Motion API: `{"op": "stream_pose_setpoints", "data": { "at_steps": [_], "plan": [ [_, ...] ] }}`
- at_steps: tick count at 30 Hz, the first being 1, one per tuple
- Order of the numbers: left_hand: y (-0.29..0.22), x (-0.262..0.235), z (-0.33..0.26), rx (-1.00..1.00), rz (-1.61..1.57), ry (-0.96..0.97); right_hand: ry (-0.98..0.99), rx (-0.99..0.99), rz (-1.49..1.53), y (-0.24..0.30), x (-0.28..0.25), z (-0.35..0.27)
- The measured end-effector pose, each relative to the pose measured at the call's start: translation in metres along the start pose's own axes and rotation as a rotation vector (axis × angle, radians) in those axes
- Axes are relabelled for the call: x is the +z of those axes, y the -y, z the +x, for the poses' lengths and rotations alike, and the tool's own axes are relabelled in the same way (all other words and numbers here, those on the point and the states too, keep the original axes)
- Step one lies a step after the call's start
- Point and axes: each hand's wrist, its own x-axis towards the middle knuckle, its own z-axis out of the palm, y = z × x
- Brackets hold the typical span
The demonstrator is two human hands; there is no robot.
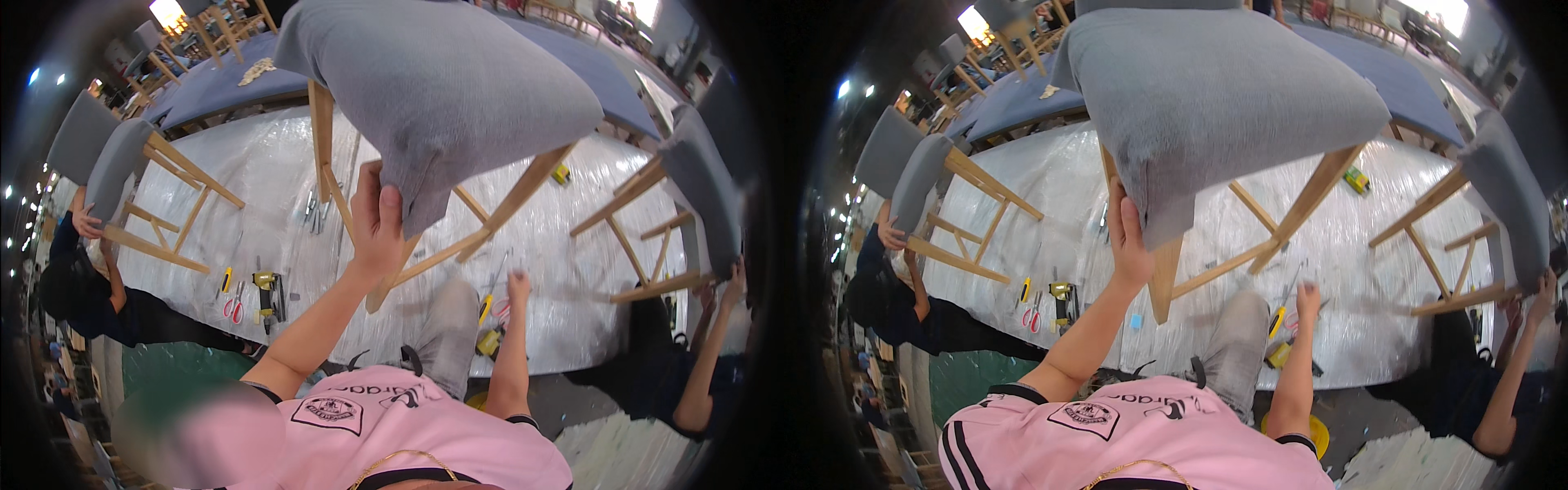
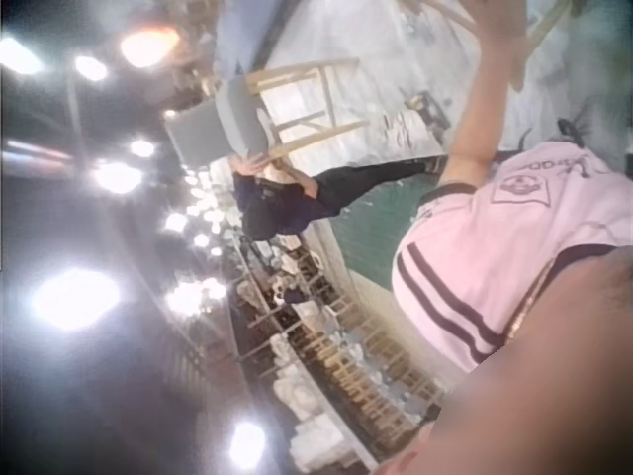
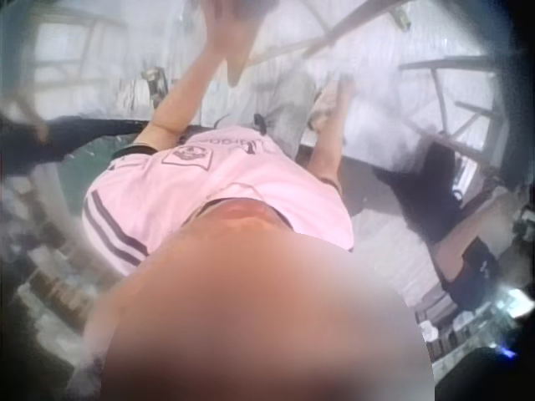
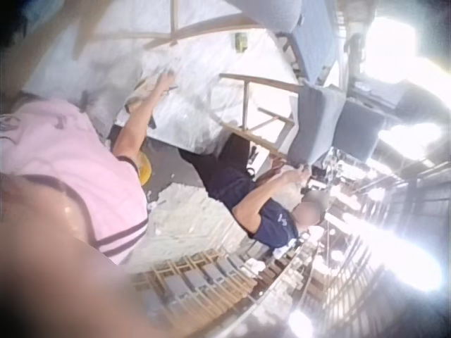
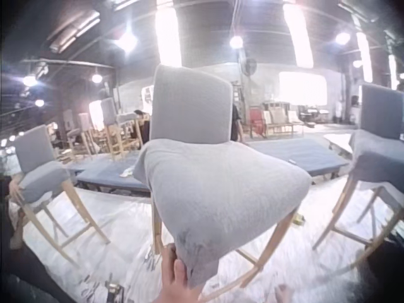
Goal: The person staples gray fabric to the underside of a wooden chair frame using a pneumatic staple gun, then trims excess fabric with scissors. The person repeats this process on multiple chairs in a workshop setting.
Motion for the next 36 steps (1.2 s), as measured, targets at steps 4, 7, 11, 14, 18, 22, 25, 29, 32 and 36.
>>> {"op": "stream_pose_setpoints", "data": {
  "at_steps": [4,7,11,14,18,22,25,29,32,36],
  "plan": [
    [0.016,-0.021,-0.019,0.047,0.053,-0.095,0.188,0.361,-0.424,-0.089,0.028,-0.025],
    [-0.001,-0.038,-0.032,0.085,0.025,-0.138,0.059,0.383,-0.441,-0.099,0.047,-0.034],
    [-0.012,-0.02,-0.024,0.134,-0.031,-0.167,-0.161,0.519,-0.477,-0.086,0.045,-0.062],
    [-0.011,-0.024,-0.02,0.173,-0.111,-0.148,-0.158,0.572,-0.322,-0.088,0.034,-0.058],
    [-0.008,-0.021,-0.017,0.186,-0.265,-0.036,-0.309,0.478,-0.067,-0.11,0.005,-0.068],
    [-0.003,0.001,-0.006,0.209,-0.418,0.048,-0.446,0.493,0.162,-0.163,-0.043,-0.068],
    [0.008,0.004,-0.007,0.13,-0.266,0.004,-0.232,0.532,0.724,-0.119,-0.062,-0.077],
    [0.005,0.006,-0.001,0.08,-0.161,-0.054,-0.11,0.556,0.829,-0.069,-0.073,-0.07],
    [0.003,-0.002,0.001,0.145,-0.016,-0.094,-0.137,0.439,0.7,-0.06,-0.069,-0.069],
    [-0.01,0.006,0.0,0.097,0.075,-0.072,-0.203,0.41,0.407,-0.049,-0.064,-0.066]
  ]
}}
